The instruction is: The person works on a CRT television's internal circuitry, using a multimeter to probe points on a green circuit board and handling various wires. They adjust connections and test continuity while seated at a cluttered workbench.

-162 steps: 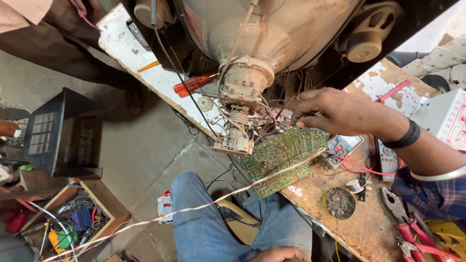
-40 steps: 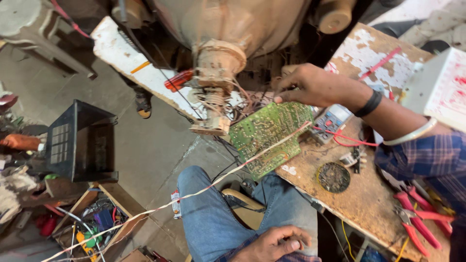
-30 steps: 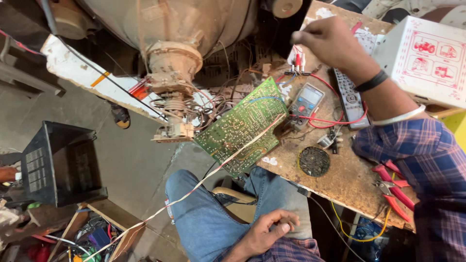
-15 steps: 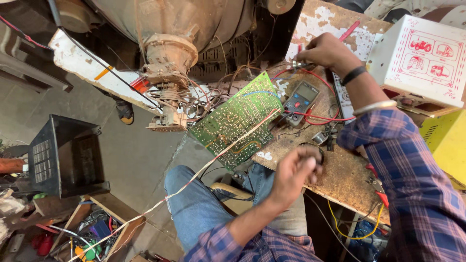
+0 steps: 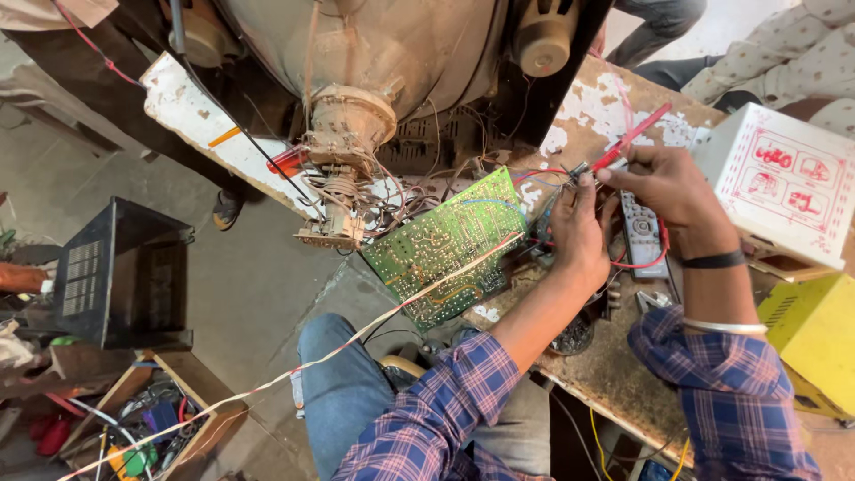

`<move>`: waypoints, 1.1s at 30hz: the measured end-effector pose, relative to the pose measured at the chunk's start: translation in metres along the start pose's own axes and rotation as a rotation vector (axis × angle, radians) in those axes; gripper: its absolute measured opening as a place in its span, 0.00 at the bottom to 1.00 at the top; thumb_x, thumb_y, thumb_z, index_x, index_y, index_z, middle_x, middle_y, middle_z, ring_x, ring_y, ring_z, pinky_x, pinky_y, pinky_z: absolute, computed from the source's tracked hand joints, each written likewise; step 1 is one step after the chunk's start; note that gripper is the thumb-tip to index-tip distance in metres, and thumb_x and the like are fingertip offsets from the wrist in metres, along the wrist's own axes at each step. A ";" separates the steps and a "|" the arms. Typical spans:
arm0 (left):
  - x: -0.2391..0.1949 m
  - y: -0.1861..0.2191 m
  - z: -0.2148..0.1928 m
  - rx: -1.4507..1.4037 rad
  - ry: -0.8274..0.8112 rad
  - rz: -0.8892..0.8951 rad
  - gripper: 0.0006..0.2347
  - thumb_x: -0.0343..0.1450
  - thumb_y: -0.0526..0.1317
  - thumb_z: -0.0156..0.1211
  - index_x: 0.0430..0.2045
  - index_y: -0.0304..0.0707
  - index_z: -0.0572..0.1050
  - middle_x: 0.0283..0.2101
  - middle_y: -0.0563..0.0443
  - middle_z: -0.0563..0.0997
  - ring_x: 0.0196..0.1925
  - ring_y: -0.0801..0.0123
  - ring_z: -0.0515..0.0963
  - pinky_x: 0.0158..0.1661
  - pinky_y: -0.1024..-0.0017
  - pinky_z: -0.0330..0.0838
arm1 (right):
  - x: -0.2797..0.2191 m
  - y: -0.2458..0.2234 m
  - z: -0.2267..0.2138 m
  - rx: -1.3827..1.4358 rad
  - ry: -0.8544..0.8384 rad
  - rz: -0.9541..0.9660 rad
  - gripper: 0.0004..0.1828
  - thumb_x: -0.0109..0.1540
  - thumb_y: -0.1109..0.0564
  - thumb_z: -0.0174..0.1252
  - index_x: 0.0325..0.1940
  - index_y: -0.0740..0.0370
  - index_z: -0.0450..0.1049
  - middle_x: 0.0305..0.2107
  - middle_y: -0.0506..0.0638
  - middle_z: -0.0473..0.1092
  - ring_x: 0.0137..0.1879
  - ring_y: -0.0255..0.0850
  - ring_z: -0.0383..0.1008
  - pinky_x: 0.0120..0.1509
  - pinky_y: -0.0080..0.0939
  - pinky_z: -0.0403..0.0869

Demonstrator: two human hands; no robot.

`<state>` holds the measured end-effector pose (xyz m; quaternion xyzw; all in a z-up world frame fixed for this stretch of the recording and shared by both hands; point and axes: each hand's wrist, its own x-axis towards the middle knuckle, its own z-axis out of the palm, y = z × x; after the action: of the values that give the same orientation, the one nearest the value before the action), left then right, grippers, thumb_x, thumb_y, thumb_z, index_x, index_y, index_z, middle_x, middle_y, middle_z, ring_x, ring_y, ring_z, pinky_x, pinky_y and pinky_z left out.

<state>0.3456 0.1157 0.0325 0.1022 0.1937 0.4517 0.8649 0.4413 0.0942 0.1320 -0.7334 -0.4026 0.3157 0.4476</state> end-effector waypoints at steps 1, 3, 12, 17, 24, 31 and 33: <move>0.000 -0.001 -0.001 -0.037 -0.025 0.014 0.11 0.80 0.45 0.58 0.46 0.36 0.74 0.42 0.55 0.78 0.44 0.74 0.78 0.47 0.76 0.76 | -0.001 -0.002 -0.002 0.024 -0.017 0.023 0.15 0.58 0.58 0.69 0.44 0.71 0.80 0.32 0.50 0.78 0.35 0.34 0.75 0.40 0.36 0.74; -0.002 -0.001 -0.003 -0.058 -0.037 0.012 0.11 0.79 0.45 0.58 0.46 0.35 0.74 0.43 0.54 0.79 0.45 0.74 0.79 0.48 0.75 0.77 | -0.005 -0.005 -0.004 0.028 -0.023 0.049 0.13 0.59 0.58 0.68 0.42 0.72 0.81 0.30 0.51 0.78 0.33 0.35 0.75 0.38 0.37 0.74; -0.004 0.003 -0.009 -0.049 -0.030 -0.028 0.11 0.77 0.41 0.60 0.49 0.34 0.76 0.47 0.53 0.82 0.49 0.72 0.82 0.52 0.75 0.78 | -0.011 -0.007 -0.007 -0.205 0.038 0.082 0.13 0.62 0.54 0.69 0.41 0.68 0.83 0.28 0.49 0.77 0.31 0.32 0.71 0.36 0.37 0.71; -0.003 0.015 -0.008 -0.128 -0.109 -0.021 0.11 0.78 0.40 0.60 0.49 0.30 0.76 0.48 0.46 0.83 0.47 0.68 0.83 0.48 0.76 0.78 | -0.013 -0.010 -0.006 0.070 -0.034 0.064 0.13 0.64 0.53 0.67 0.43 0.67 0.82 0.28 0.44 0.76 0.31 0.27 0.69 0.34 0.32 0.68; -0.005 0.026 -0.006 -0.001 -0.148 0.047 0.12 0.78 0.38 0.60 0.49 0.25 0.75 0.51 0.39 0.82 0.53 0.61 0.83 0.50 0.74 0.80 | -0.013 -0.003 -0.008 0.173 0.103 -0.049 0.11 0.65 0.56 0.68 0.45 0.68 0.81 0.29 0.42 0.74 0.30 0.26 0.67 0.33 0.28 0.64; -0.005 0.025 -0.006 -0.009 -0.122 0.028 0.12 0.78 0.38 0.59 0.50 0.24 0.74 0.51 0.37 0.82 0.54 0.60 0.83 0.53 0.71 0.79 | -0.014 -0.007 -0.009 0.168 0.119 -0.055 0.10 0.64 0.56 0.68 0.45 0.67 0.81 0.29 0.43 0.75 0.30 0.27 0.68 0.31 0.28 0.64; -0.004 0.024 -0.009 -0.013 -0.117 0.027 0.12 0.78 0.38 0.59 0.50 0.24 0.74 0.51 0.39 0.82 0.54 0.61 0.83 0.53 0.72 0.79 | -0.015 -0.008 -0.007 0.171 0.105 -0.046 0.10 0.65 0.56 0.68 0.44 0.67 0.81 0.28 0.43 0.74 0.29 0.27 0.67 0.31 0.28 0.63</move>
<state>0.3224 0.1261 0.0335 0.1254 0.1382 0.4580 0.8691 0.4373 0.0802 0.1432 -0.6988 -0.3670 0.2997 0.5359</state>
